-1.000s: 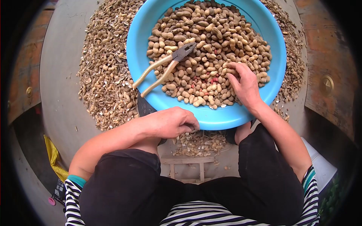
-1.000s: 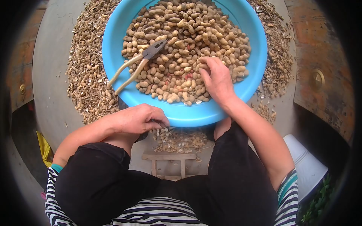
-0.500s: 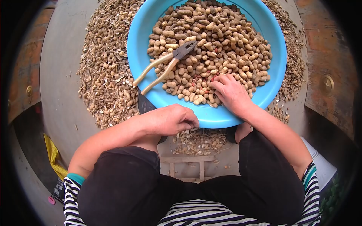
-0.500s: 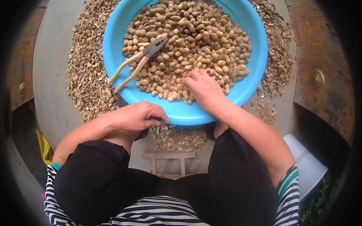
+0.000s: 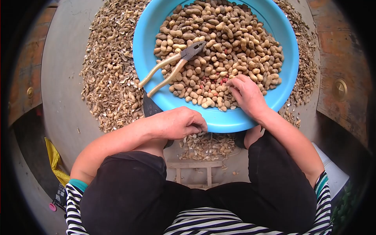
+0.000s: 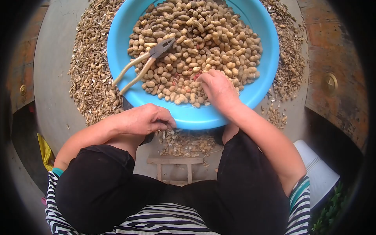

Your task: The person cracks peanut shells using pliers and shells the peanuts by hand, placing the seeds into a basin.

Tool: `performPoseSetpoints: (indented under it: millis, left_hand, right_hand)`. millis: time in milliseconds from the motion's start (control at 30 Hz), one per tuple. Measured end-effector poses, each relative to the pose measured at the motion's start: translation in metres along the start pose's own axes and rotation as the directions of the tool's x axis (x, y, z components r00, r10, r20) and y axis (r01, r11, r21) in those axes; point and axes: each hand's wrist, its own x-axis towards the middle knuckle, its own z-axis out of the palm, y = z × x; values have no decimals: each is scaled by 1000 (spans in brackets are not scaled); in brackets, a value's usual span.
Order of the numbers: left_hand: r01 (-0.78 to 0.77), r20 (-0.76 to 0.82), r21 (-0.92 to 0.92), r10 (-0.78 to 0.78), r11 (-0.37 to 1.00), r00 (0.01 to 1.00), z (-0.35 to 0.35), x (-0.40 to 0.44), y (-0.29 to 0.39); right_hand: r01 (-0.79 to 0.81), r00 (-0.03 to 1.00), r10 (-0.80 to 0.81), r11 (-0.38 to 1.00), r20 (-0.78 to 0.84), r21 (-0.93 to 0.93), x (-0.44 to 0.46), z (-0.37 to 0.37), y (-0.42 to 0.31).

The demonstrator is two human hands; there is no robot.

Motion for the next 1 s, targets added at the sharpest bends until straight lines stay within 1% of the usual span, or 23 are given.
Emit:
performPoseSetpoints:
  millis: [33, 100, 133, 167, 200, 233, 300, 333, 367, 433, 500, 567, 600, 633, 667, 700, 733, 767, 833, 867, 900, 967, 1000]
  left_hand:
    - [-3, 0, 6, 3, 1000, 1000, 0, 0, -1]
    - [-6, 0, 12, 6, 1000, 1000, 0, 1, 0]
    - [15, 14, 19, -15, 1000, 1000, -1, 1, 2]
    - [36, 28, 27, -37, 999, 999, -1, 1, 3]
    - [37, 28, 27, -37, 999, 999, 0, 1, 2]
    - [13, 6, 18, -14, 1000, 1000, 1, 1, 1]
    - [-10, -13, 10, 10, 1000, 1000, 2, 2, -1]
    - [-2, -13, 3, 2, 1000, 1000, 3, 3, -1]
    - [7, -13, -4, -7, 1000, 1000, 3, 3, -1]
    - [38, 16, 9, -38, 999, 999, 1, 4, 2]
    - [67, 42, 20, -68, 998, 997, 0, 3, 3]
    - [36, 20, 23, -37, 999, 999, 0, 2, 1]
    - [36, 19, 21, -36, 999, 999, 0, 2, 1]
    - [32, 21, 24, -32, 999, 999, 0, 2, 1]
    - [28, 24, 29, -29, 999, 999, 0, 3, 1]
    - [28, 24, 29, -29, 999, 999, -1, 3, 1]
    - [28, 28, 31, -28, 999, 999, -1, 3, 1]
    - [27, 32, 34, -28, 999, 999, -1, 3, 1]
    - [27, 26, 36, -28, 999, 999, -1, 3, 2]
    - [26, 18, 37, -27, 999, 999, -1, 3, 3]
    - [26, 19, 39, -27, 999, 999, -1, 2, 4]
    - [23, -47, 42, -21, 999, 999, -4, 1, 8]
    - [19, -46, 52, -17, 998, 999, -6, 2, 8]
  right_hand:
    - [0, 1000, 0, 1000, 0, 0, 0, 0, 0]
    - [30, 996, -38, 995, 76, 100, 1, 1, -2]
    - [29, 996, -37, 994, 76, 101, 1, 2, -5]
    - [60, 989, -75, 991, 126, 121, 1, 3, -8]
    - [90, 978, -114, 986, 174, 142, 2, 4, -11]
    - [89, 978, -113, 986, 173, 142, 2, 9, -14]
    - [226, 959, -240, 968, 148, 110, 3, 18, -20]
    - [241, 943, -251, 968, 218, 72, 3, 15, -27]
    - [240, 944, -250, 968, 216, 73, 2, 17, -29]
    - [304, 913, -289, 953, 287, -9, 0, 25, -27]
    - [273, 927, -260, 962, 270, -14, -1, 24, -21]
    - [139, 989, -140, 990, 42, 27, 2, 15, -16]
    - [39, 998, -41, 997, 36, 62, 6, 5, -17]
    - [39, 998, -41, 997, 38, 61, 9, -3, -18]
    - [-188, 980, 159, 941, 124, 282, 13, -9, -18]
    - [-406, 913, 324, 788, 249, 463, 15, -14, -17]
    - [-508, 861, 325, 503, 392, 700, 14, -16, -13]
    - [-507, 861, 325, 503, 391, 700, 15, -18, -13]
    - [-620, 762, 376, 191, 527, 761, 17, -22, -16]
    - [-592, 775, 353, 116, 524, 798, 17, -22, -18]
    - [-590, 776, 353, 116, 522, 799, 15, -23, -18]
    - [-617, 740, 339, -3, 581, 787, 12, -24, -18]
    - [-635, 719, 343, -30, 605, 772, 11, -25, -19]
